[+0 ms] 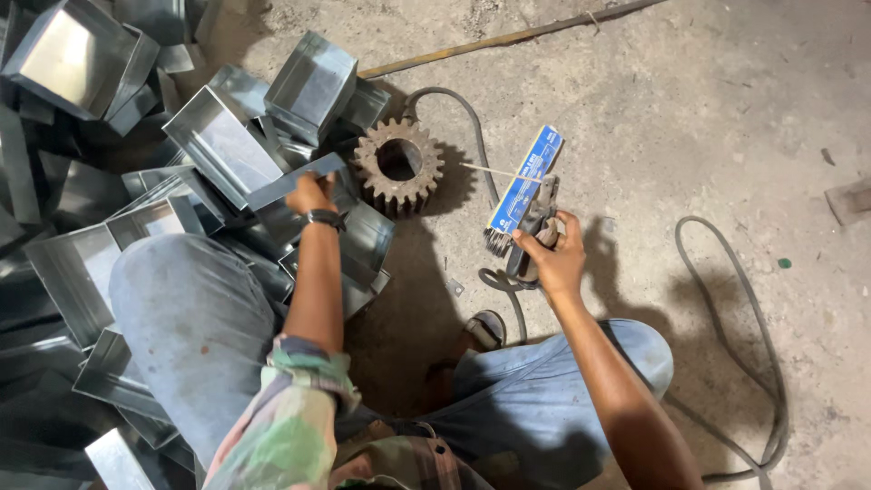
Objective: The person performs spot welding on several metal box components by hand, holding a welding electrode holder against the edges of the metal parts while they rest on a large gear-like base on the floor.
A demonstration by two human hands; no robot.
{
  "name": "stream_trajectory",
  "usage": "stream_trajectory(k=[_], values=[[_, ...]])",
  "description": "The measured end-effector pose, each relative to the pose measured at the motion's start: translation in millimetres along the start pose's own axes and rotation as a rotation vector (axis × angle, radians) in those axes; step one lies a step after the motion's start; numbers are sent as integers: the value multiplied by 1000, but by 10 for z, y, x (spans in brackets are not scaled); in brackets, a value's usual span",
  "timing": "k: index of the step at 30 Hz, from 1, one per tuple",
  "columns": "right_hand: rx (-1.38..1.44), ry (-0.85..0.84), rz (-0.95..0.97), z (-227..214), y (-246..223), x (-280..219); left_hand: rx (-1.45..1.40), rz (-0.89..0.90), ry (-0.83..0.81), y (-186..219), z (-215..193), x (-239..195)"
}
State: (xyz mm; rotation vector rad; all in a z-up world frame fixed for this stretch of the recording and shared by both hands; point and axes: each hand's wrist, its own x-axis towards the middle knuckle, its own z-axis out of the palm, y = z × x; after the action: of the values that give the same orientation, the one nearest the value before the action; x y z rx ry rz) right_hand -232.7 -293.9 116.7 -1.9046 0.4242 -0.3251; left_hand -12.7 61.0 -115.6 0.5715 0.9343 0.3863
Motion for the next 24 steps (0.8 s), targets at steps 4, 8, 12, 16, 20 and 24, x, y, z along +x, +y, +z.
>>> stream_trajectory(k=[4, 8, 12, 16, 20, 24], values=[[-22, 29, 20, 88, -66, 58, 211, 30, -419, 81, 232, -461], [-49, 4, -2, 100, -137, 32, 319, -94, -744, 139, 543, -774], [-101, 13, -53, 103, -187, -20, 472, -291, -896, -103, 804, -807], [-151, 28, -55, 72, -201, -51, 508, -349, -849, -467, 783, -801], [-85, 23, -59, 34, -234, -39, 646, -291, -773, -519, 736, -778], [-138, 26, -64, 39, -255, -42, 568, -116, -542, -404, 607, -736]])
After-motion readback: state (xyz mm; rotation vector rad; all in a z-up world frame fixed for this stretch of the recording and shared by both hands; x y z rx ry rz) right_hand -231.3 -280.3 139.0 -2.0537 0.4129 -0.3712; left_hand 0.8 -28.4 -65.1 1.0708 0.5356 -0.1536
